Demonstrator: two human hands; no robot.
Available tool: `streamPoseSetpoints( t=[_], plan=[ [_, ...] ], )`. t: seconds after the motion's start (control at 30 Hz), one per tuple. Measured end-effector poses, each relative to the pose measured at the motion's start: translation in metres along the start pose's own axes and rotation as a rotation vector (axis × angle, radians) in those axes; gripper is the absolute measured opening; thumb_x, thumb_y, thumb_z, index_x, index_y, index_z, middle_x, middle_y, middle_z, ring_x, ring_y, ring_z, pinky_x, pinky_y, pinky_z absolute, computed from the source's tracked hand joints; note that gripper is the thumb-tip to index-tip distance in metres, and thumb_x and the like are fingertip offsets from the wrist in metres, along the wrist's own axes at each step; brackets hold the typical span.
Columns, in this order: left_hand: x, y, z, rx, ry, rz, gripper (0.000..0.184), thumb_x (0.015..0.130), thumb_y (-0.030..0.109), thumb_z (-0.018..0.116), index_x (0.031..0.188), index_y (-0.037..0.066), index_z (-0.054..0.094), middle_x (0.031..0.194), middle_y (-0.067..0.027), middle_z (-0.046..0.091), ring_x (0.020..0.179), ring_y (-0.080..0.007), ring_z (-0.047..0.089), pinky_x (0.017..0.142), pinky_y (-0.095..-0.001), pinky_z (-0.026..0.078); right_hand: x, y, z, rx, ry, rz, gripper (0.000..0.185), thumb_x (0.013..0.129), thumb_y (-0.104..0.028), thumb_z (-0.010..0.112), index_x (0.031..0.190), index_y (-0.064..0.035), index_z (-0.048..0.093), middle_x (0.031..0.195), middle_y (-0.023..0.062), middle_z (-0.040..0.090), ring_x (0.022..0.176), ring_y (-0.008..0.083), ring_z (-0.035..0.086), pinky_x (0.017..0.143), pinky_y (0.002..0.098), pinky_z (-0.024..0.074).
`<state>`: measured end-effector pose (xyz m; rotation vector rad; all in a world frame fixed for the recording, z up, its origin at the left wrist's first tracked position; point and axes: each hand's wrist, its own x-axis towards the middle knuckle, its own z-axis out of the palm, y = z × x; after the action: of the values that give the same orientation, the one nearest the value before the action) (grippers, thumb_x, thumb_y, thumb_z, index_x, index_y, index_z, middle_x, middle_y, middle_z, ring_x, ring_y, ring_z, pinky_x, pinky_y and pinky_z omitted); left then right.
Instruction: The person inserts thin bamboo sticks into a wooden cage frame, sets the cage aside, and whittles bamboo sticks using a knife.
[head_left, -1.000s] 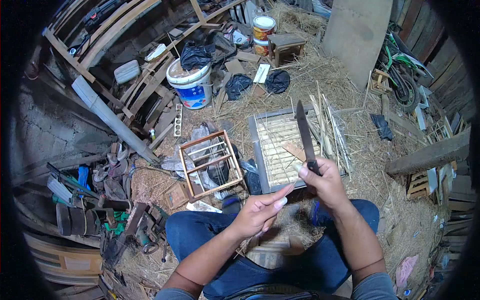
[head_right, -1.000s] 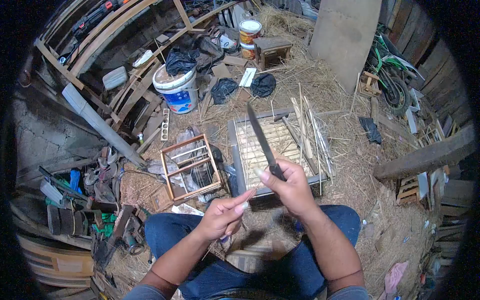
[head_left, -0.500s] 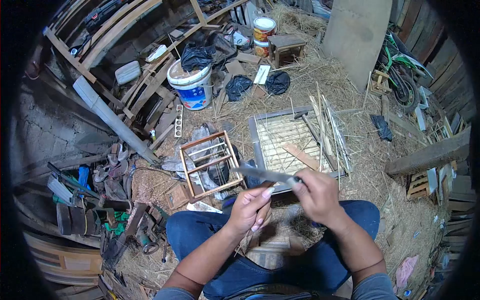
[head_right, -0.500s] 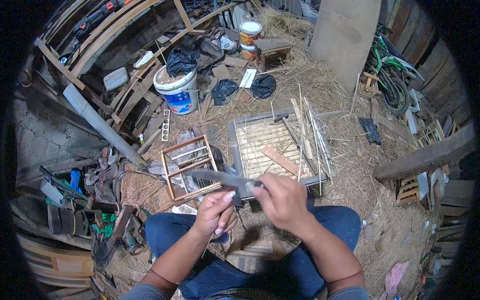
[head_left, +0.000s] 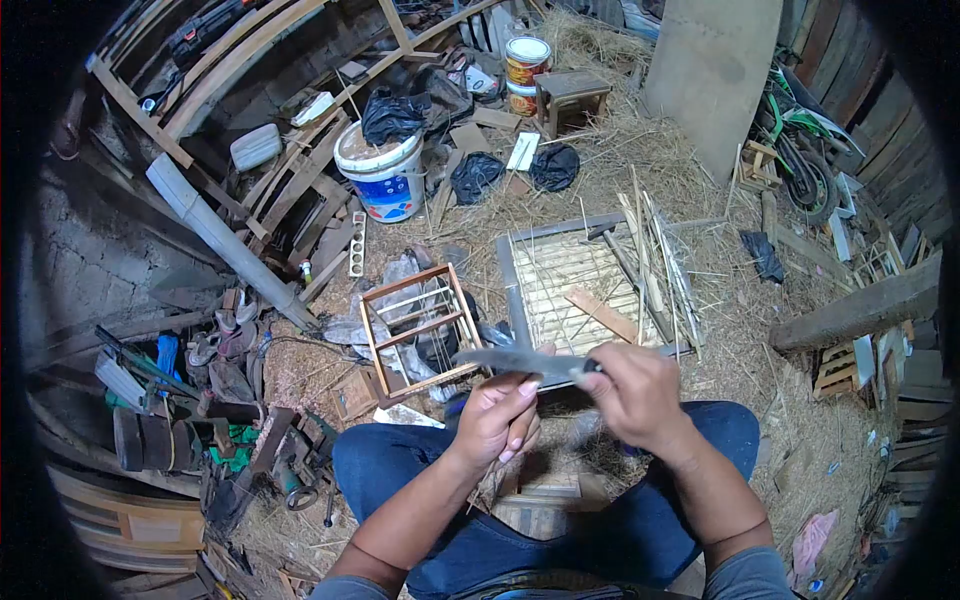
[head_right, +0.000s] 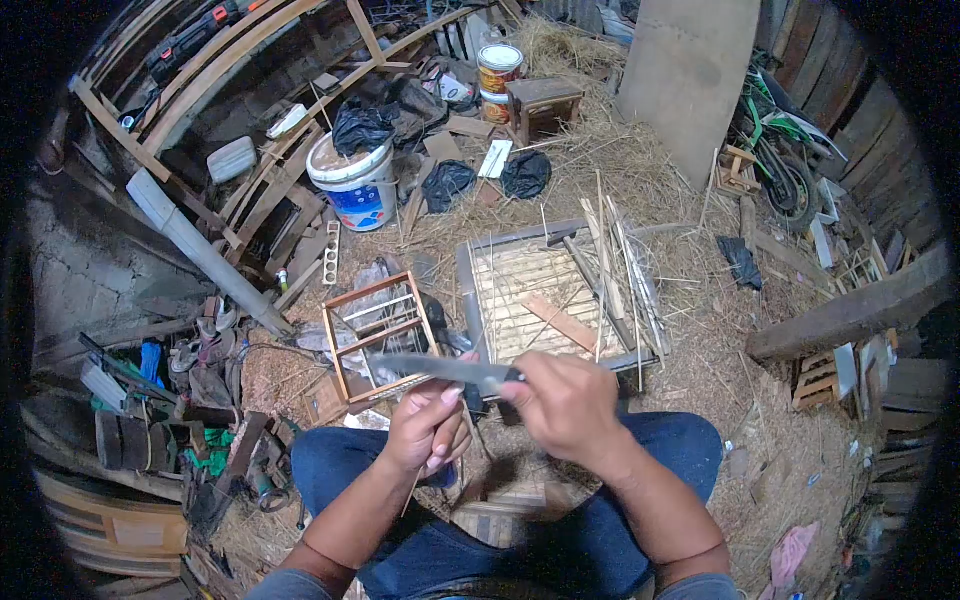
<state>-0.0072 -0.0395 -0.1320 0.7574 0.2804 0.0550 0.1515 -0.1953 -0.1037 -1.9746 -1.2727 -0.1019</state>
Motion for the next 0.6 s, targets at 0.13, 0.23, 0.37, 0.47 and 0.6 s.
streamPoseSetpoints(
  t=[0.13,0.23,0.37,0.47,0.6],
  plan=[
    [-0.003,0.003,0.000,0.089,0.040,-0.035,0.046,0.112,0.016,0.042,0.158,0.007,0.041,0.047,0.0021,0.040,0.032,-0.0086,0.036,0.036,-0.0251,0.031,-0.002,0.001,0.009,0.034,-0.023,-0.034,0.025,0.093,-0.029,0.071,0.084,-0.0088,0.059,0.067,0.0099,0.061,0.060,0.0324,0.064,0.051,0.0434,0.0457],
    [0.002,0.000,-0.005,0.059,0.026,0.023,0.045,0.113,0.016,0.041,0.157,0.007,0.042,0.047,0.0023,0.040,0.032,-0.0085,0.035,0.036,-0.0247,0.031,0.001,0.011,0.009,-0.033,0.001,0.025,0.021,0.094,-0.026,0.069,0.085,-0.0083,0.062,0.067,0.0105,0.061,0.059,0.0317,0.064,0.052,0.0433,0.0456],
    [-0.002,0.002,-0.001,-0.036,-0.007,0.015,0.043,0.113,0.015,0.038,0.154,0.005,0.044,0.045,0.0018,0.039,0.031,-0.0086,0.036,0.036,-0.0244,0.032,0.010,0.022,-0.011,-0.101,0.019,0.189,0.019,0.098,-0.025,0.066,0.087,-0.0085,0.065,0.068,0.0113,0.062,0.058,0.0305,0.064,0.053,0.0430,0.0447],
    [-0.001,0.003,0.001,-0.078,0.017,-0.034,0.044,0.113,0.014,0.037,0.155,0.004,0.042,0.045,0.0016,0.040,0.031,-0.0083,0.036,0.036,-0.0246,0.032,0.003,0.003,-0.003,-0.027,-0.028,0.095,0.022,0.099,-0.027,0.066,0.088,-0.0084,0.065,0.066,0.0113,0.060,0.058,0.0320,0.063,0.052,0.0438,0.0439],
    [-0.005,0.002,0.001,-0.164,0.036,-0.059,0.044,0.112,0.015,0.043,0.154,0.003,0.045,0.046,0.0019,0.040,0.033,-0.0079,0.036,0.039,-0.0256,0.035,-0.001,0.000,0.007,-0.003,-0.045,-0.055,0.025,0.093,-0.031,0.069,0.088,-0.0084,0.062,0.068,0.0103,0.061,0.059,0.0308,0.064,0.053,0.0438,0.0469]
  ],
)
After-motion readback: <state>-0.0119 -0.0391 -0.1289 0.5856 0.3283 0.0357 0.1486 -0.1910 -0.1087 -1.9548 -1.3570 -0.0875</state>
